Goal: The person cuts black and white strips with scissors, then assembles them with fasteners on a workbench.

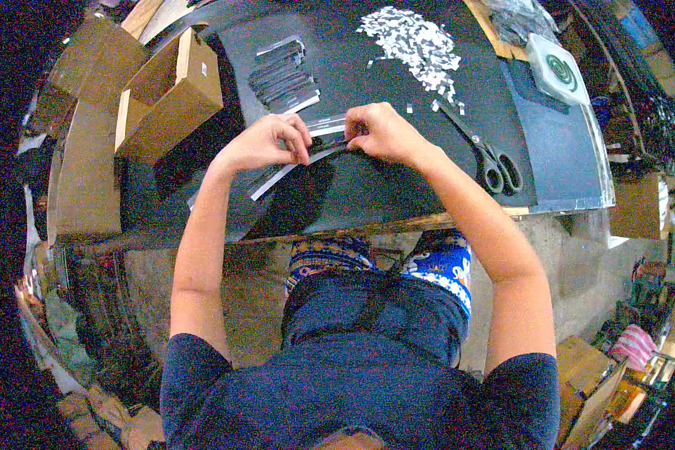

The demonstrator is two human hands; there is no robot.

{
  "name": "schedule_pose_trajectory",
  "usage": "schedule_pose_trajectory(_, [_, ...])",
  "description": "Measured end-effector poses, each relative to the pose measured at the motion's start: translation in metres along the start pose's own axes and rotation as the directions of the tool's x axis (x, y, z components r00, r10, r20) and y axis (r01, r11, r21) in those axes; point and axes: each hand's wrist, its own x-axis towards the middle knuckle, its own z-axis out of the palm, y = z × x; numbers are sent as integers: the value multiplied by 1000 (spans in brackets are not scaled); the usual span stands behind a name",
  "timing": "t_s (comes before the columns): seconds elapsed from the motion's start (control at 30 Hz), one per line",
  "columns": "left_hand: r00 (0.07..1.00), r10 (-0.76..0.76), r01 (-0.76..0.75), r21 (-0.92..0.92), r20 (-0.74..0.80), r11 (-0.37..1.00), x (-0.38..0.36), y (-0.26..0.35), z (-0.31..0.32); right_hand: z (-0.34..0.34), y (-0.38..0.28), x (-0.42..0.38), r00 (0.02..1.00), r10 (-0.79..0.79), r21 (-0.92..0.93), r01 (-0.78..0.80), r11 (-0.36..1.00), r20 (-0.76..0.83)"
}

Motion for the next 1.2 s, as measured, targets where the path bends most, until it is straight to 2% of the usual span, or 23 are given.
schedule_pose_trajectory(0.07, [992, -109, 108, -11, -58, 994, -6, 4, -2, 1, 0, 0, 997, -22, 59, 26, 998, -73])
schedule_pose_trajectory(0.2, [980, -96, 105, 43, -173, 994, -16, 11, -9, -6, -5, -7, 996, 15, 92, -7, 996, -84])
schedule_pose_trajectory(0.3, [969, -77, 95, 63, -235, 994, -20, 18, -12, -13, -8, -16, 998, 26, 53, -23, 998, -65])
schedule_pose_trajectory(0.37, [963, -102, 114, 34, -249, 993, -20, 26, -11, -20, -6, -26, 999, 22, 89, -24, 996, 24])
schedule_pose_trajectory(0.43, [956, -129, 135, 2, -262, 991, -16, 32, -6, -32, -11, -40, 997, 69, 128, -73, 989, 37])
schedule_pose_trajectory(0.5, [958, -127, 116, -57, -256, 992, -10, 36, 0, -50, -15, -55, 975, 123, -39, -117, 992, 183])
schedule_pose_trajectory(0.57, [967, -112, 97, -73, -230, 993, -4, 42, 6, -64, -10, -71, 960, 194, -97, -177, 979, 203])
schedule_pose_trajectory(0.63, [966, -116, 77, -173, -231, 982, 6, 48, 14, -69, -8, -81, 939, 269, -155, -239, 959, 214])
schedule_pose_trajectory(0.67, [970, -59, 33, -112, -237, 993, 11, 48, 18, -70, -8, -86, 951, 260, -223, -220, 950, 168])
schedule_pose_trajectory(0.73, [972, -27, -3, -124, -234, 992, 24, 50, 28, -69, -8, -94, 959, 258, -290, -215, 932, 117])
schedule_pose_trajectory(0.8, [967, 31, -66, -130, -253, 989, 37, 56, 40, -59, -15, -89, 986, 79, -258, -116, 959, -150])
schedule_pose_trajectory(0.83, [969, 35, -69, -131, -246, 989, 42, 60, 46, -51, -18, -85, 984, 86, -256, -124, 959, -155])
schedule_pose_trajectory(0.9, [959, 74, -105, -99, -273, 990, 51, 73, 54, -30, -21, -79, 955, 152, 84, -134, 987, -256])
schedule_pose_trajectory(0.97, [958, 104, -120, -45, -267, 992, 57, 79, 58, -13, -23, -77, 944, 150, 219, -87, 972, -292])
schedule_pose_trajectory(1.03, [942, 168, -149, 89, -290, 985, 63, 74, 64, -8, -27, -76, 939, 142, 184, -87, 979, -312])
schedule_pose_trajectory(1.1, [943, 192, -169, 104, -273, 980, 63, 71, 65, -3, -25, -76, 919, 109, 157, -52, 986, -379])
schedule_pose_trajectory(1.2, [939, 224, -189, 151, -262, 970, 61, 74, 66, 2, -29, -75, 919, 112, 177, -48, 983, -377])
